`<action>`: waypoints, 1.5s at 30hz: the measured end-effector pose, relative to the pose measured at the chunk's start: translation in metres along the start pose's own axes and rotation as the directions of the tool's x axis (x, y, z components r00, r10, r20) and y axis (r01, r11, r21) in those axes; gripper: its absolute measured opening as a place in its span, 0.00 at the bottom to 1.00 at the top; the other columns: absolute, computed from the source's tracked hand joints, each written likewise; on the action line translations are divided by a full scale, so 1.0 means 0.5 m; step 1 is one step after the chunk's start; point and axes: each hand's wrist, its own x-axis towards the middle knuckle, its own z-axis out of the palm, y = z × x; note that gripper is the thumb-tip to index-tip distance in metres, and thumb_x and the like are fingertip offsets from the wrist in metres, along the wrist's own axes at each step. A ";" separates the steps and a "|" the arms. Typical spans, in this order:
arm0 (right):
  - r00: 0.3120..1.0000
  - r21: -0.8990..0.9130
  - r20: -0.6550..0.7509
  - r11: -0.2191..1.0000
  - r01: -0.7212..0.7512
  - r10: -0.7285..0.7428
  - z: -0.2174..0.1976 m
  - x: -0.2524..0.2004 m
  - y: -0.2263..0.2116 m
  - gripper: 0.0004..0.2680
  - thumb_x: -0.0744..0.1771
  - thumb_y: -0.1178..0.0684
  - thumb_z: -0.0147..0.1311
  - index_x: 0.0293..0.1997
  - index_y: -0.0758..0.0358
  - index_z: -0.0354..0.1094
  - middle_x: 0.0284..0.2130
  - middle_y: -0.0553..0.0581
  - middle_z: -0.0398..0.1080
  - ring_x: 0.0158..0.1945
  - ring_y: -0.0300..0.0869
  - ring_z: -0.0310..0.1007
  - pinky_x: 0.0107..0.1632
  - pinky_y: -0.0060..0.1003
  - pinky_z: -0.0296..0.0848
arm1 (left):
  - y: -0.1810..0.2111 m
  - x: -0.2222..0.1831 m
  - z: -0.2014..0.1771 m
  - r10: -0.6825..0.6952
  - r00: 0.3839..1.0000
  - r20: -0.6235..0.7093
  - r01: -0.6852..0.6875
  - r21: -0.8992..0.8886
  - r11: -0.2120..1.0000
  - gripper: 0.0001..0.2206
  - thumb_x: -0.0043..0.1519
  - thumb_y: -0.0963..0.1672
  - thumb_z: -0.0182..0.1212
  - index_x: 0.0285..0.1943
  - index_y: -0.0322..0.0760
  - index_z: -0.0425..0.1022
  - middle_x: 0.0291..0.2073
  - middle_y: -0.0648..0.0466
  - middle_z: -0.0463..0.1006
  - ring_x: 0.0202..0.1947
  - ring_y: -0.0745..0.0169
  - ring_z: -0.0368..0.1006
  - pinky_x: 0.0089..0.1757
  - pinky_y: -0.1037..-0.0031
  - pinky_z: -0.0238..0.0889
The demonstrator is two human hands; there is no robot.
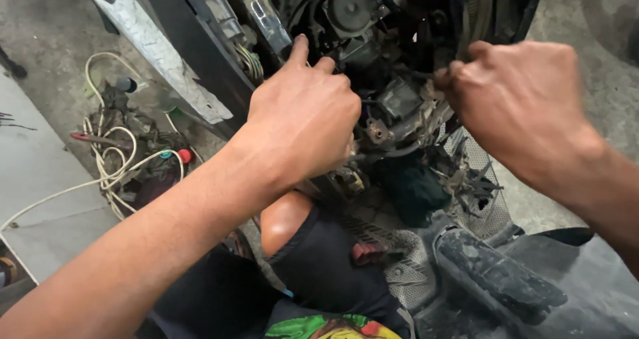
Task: Repairing internal components and wiring of a motorcycle using a screwdriver and manual manipulation.
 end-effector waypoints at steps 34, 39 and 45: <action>0.970 0.572 -0.237 0.814 0.102 0.045 0.074 -0.045 0.161 0.12 0.72 0.35 0.47 0.56 0.37 0.76 0.20 0.49 0.73 0.26 0.37 0.67 0.29 0.33 0.56 | 0.007 0.011 -0.013 0.020 0.999 -0.033 -0.021 -0.023 1.000 0.12 0.59 0.49 0.56 0.41 0.38 0.78 0.37 0.47 0.78 0.44 0.44 0.74 0.64 0.39 0.54; 0.857 0.922 -0.279 0.370 0.113 0.434 0.256 -0.147 0.106 0.15 0.76 0.49 0.64 0.69 0.67 0.79 0.34 0.66 0.62 0.36 0.51 0.58 0.38 0.41 0.53 | 0.009 0.011 -0.029 0.010 0.993 -0.118 -0.017 -0.058 0.998 0.22 0.59 0.44 0.50 0.62 0.30 0.70 0.50 0.40 0.73 0.56 0.39 0.68 0.62 0.32 0.51; 0.663 0.907 -0.174 -0.143 0.396 0.728 0.309 -0.140 -0.085 0.06 0.76 0.68 0.59 0.60 0.80 0.71 0.42 0.67 0.72 0.34 0.44 0.70 0.36 0.34 0.74 | 0.089 0.015 -0.075 -0.116 0.928 -0.354 -0.060 -0.450 0.891 0.19 0.70 0.50 0.53 0.62 0.32 0.71 0.54 0.44 0.76 0.57 0.47 0.72 0.64 0.42 0.52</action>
